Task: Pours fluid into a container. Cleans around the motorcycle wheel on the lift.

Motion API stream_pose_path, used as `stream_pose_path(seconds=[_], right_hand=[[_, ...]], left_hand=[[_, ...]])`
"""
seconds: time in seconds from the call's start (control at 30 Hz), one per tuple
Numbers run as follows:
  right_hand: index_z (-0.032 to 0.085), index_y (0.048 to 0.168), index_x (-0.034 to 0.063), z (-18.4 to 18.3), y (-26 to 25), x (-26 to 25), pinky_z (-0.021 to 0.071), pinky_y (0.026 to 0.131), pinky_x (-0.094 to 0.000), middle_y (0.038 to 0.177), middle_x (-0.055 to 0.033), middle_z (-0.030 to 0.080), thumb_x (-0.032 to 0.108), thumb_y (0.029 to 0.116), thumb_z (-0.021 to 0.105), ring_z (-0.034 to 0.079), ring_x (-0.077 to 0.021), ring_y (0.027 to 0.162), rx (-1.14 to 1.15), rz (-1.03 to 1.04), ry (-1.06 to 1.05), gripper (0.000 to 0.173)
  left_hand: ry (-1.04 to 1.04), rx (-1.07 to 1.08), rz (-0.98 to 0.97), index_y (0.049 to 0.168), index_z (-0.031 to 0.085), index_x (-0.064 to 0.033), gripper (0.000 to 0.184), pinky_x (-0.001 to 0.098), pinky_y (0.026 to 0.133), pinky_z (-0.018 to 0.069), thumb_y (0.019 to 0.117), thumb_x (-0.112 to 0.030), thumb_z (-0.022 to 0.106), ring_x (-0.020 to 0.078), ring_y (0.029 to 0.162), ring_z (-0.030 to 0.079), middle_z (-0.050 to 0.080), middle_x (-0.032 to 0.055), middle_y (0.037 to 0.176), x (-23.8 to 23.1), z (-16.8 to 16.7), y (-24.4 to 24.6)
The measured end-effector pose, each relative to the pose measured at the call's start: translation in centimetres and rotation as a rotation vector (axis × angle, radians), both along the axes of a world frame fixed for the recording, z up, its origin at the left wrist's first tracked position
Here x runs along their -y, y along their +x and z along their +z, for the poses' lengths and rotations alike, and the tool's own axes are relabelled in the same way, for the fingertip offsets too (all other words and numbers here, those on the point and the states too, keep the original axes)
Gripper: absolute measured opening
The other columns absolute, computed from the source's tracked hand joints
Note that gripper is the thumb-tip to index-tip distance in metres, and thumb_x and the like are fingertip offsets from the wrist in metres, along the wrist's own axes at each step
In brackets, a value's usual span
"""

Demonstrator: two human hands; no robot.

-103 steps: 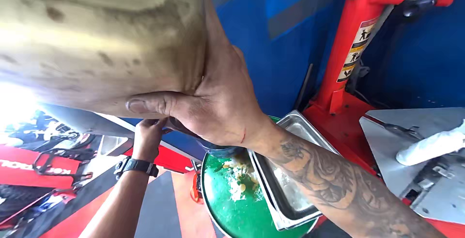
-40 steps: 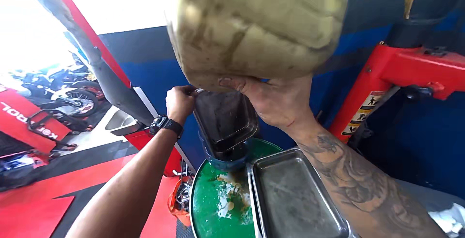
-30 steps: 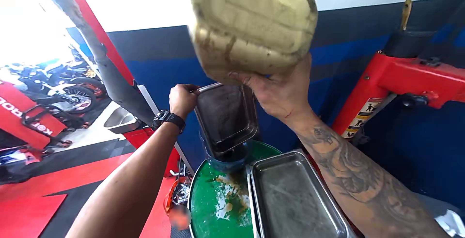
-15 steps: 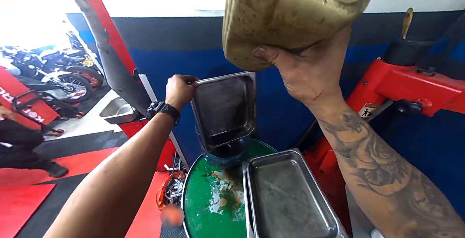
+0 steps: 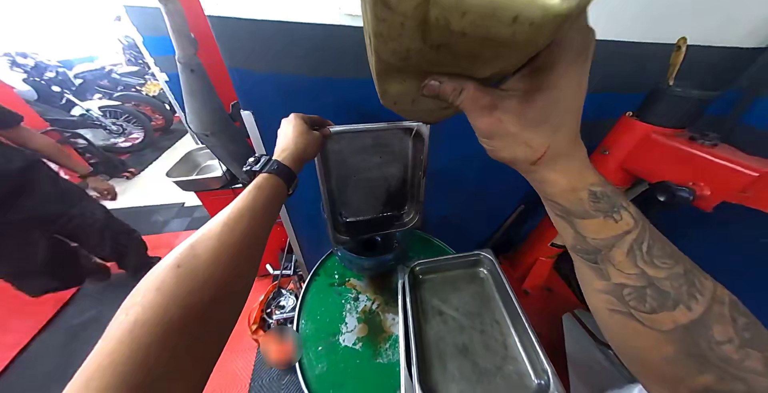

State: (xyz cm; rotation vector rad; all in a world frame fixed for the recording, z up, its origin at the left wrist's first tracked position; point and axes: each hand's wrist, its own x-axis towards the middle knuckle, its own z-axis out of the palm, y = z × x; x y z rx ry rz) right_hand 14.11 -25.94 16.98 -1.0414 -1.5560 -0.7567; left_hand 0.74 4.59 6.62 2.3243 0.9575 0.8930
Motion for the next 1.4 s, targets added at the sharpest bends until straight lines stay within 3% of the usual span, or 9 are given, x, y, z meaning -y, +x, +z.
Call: stream_pose_path(seconds=[0.13,0.43,0.6,0.73,0.87,1.1,1.27,1.4], right_hand=[[0.053,0.131,-0.003,0.6,-0.1,0.4,0.0569,0.1,-0.0239,0.116,-0.0034,0.07,0.03,0.0733,0.092,0.068,-0.0045,0.111,0.018,-0.079,-0.053,0.077],[0.058,0.124,0.0003,0.8,-0.3,0.1,0.0571,0.1,-0.0241,0.113,-0.0022,0.071,0.031,0.0733,0.092,0.068,-0.0045,0.11,0.014,-0.083,-0.059,0.068],[0.056,0.126,0.0012,0.4,-0.3,-0.3,0.0579,0.101,-0.0254,0.114,-0.0018,0.071,0.031,0.0727,0.093,0.068,-0.0056,0.111,-0.033,-0.064,-0.118,0.071],[0.061,0.119,0.0022,-0.1,-0.4,-0.6,0.0595,0.098,-0.0277,0.109,-0.0018,0.072,0.031,0.0728,0.093,0.07,-0.0069,0.107,-0.032,-0.047,-0.096,0.063],[0.062,0.12,0.0041,0.0,-0.7,-0.6,0.0586,0.098,-0.0251,0.11,-0.0001,0.072,0.033,0.0738,0.092,0.069,-0.0044,0.108,-0.035,-0.081,-0.157,0.062],[0.057,0.126,0.0005,-1.0,-0.9,-0.9,0.0567,0.1,-0.0232,0.113,-0.002,0.071,0.031,0.0732,0.092,0.067,-0.0039,0.11,-0.032,-0.091,-0.122,0.07],[0.054,0.121,-0.0084,-2.0,-1.0,-1.9,0.0621,0.095,-0.0325,0.107,-0.0109,0.07,0.018,0.0696,0.095,0.072,-0.0148,0.104,-0.101,0.095,0.113,0.071],[0.053,0.12,-0.0092,-2.0,-1.3,-2.2,0.0638,0.093,-0.035,0.105,-0.0117,0.07,0.016,0.0703,0.095,0.073,-0.017,0.102,-0.104,0.155,0.143,0.069]], left_hand=[[-0.024,0.03,-0.006,0.111,0.078,-0.0181,0.018,0.0621,0.09,0.0523,0.099,-0.021,0.065,0.0301,0.1,0.071,0.076,0.0105,0.105,-0.1,-0.2,-0.5],[-0.065,0.117,-0.011,0.112,0.077,-0.0164,0.019,0.0556,0.087,0.0553,0.0994,-0.02,0.064,0.0252,0.094,0.072,0.076,0.0092,0.105,-0.9,-1.0,-1.6],[-0.07,0.164,-0.011,0.112,0.077,-0.015,0.019,0.0539,0.085,0.0558,0.0995,-0.02,0.064,0.0239,0.093,0.071,0.075,0.0096,0.105,-0.9,-1.4,-2.5],[-0.082,0.178,-0.02,0.115,0.076,-0.0137,0.021,0.0518,0.087,0.0566,0.1003,-0.02,0.063,0.0224,0.093,0.072,0.075,0.0097,0.107,-0.8,-1.6,-3.0],[-0.075,0.2,-0.026,0.115,0.075,-0.0133,0.02,0.0476,0.085,0.0572,0.1011,-0.019,0.063,0.0195,0.09,0.071,0.075,0.0085,0.106,-0.4,-1.7,-3.5],[-0.061,0.29,-0.064,0.114,0.076,-0.0128,0.019,0.0433,0.085,0.0581,0.1001,-0.017,0.063,0.0152,0.09,0.071,0.075,0.0068,0.103,-0.8,-2.5,-4.0],[-0.017,0.33,-0.102,0.114,0.075,-0.013,0.019,0.0423,0.085,0.0595,0.1015,-0.018,0.062,0.0139,0.09,0.072,0.075,0.0064,0.103,-0.8,-2.8,-3.9],[-0.018,0.35,-0.102,0.114,0.075,-0.0121,0.019,0.041,0.082,0.06,0.102,-0.017,0.061,0.013,0.087,0.072,0.075,0.0062,0.101,-0.5,-2.9,-3.7]])
